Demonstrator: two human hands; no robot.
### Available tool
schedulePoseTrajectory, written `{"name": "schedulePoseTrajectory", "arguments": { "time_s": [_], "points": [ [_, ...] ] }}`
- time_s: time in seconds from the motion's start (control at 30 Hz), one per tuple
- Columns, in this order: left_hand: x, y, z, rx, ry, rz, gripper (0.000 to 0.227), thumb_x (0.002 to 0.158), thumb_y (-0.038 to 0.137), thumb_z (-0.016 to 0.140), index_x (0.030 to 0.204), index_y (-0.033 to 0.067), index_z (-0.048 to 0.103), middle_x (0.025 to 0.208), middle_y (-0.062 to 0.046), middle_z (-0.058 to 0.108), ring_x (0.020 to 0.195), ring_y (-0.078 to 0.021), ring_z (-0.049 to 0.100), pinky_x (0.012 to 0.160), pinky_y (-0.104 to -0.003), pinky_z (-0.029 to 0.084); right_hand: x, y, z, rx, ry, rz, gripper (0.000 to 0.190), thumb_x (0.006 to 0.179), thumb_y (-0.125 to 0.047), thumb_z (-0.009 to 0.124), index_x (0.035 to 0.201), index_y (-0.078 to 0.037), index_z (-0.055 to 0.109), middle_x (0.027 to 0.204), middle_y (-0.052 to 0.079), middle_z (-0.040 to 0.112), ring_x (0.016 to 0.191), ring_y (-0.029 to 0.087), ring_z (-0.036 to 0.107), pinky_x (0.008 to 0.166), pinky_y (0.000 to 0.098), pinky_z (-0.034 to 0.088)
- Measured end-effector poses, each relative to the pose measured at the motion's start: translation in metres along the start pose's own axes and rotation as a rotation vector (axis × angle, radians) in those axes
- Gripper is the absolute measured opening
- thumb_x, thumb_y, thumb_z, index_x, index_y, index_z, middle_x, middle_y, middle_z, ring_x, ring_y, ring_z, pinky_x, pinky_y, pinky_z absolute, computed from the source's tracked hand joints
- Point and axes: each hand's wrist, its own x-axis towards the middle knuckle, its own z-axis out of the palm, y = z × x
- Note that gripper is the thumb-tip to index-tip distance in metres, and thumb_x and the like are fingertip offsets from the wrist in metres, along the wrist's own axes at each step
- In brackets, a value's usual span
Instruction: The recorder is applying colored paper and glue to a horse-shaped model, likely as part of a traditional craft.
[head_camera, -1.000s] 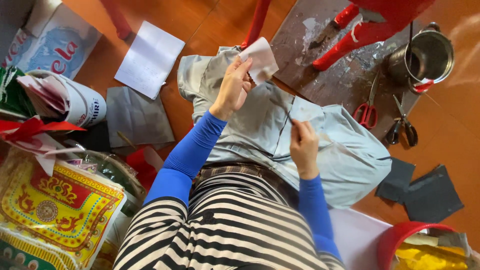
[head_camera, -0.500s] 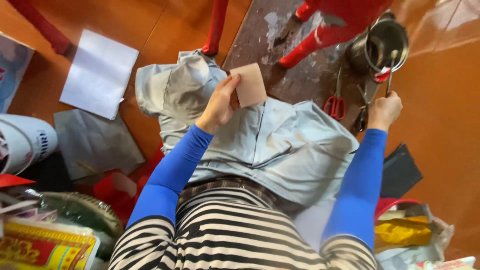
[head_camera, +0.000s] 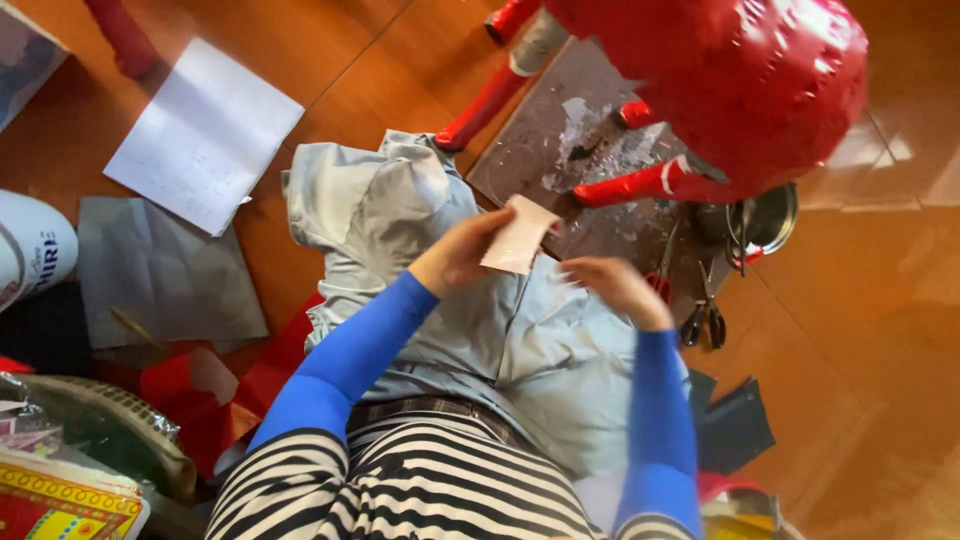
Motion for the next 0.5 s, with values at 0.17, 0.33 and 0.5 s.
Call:
{"name": "schedulePoseTrajectory", "arguments": {
  "time_s": [0.17, 0.33, 0.5],
  "points": [
    [0.025, 0.000, -0.027, -0.217, -0.231, -0.140, 0.042, 0.113, 0.031, 0.053, 0.130, -0.0070, 0.059, 0.114, -0.022, 0.071, 0.096, -0.0311, 0.075, 0.082, -0.039, 0.064, 0.068, -0.038, 0.090, 0.003, -0.061, -0.536, 0.047, 0.102, -0.024, 0.066, 0.142, -0.006, 0.051, 0.135, 0.013, 0.062, 0.125, 0.022, 0.061, 0.107, 0.0395, 0.051],
    [0.021, 0.046, -0.011, -0.435, -0.464, -0.082, 0.043, 0.114, 0.030, 0.046, 0.138, -0.0045, 0.056, 0.118, -0.027, 0.070, 0.096, -0.0383, 0.075, 0.071, -0.035, 0.064, 0.121, -0.120, 0.100, 1.425, -0.027, -0.554, 0.039, 0.100, -0.030, 0.067, 0.133, -0.013, 0.054, 0.134, 0.007, 0.062, 0.126, 0.024, 0.061, 0.107, 0.0435, 0.052],
    [0.004, 0.101, 0.041, -0.419, -0.565, 0.162, 0.061, 0.112, 0.043, 0.039, 0.146, -0.0051, 0.051, 0.131, -0.028, 0.066, 0.104, -0.0417, 0.073, 0.085, -0.039, 0.063, 0.170, -0.129, 0.071, 1.666, -0.036, -0.562, 0.018, 0.115, -0.021, 0.061, 0.126, -0.006, 0.061, 0.119, 0.010, 0.068, 0.108, 0.025, 0.066, 0.095, 0.0436, 0.055]
  ]
}}
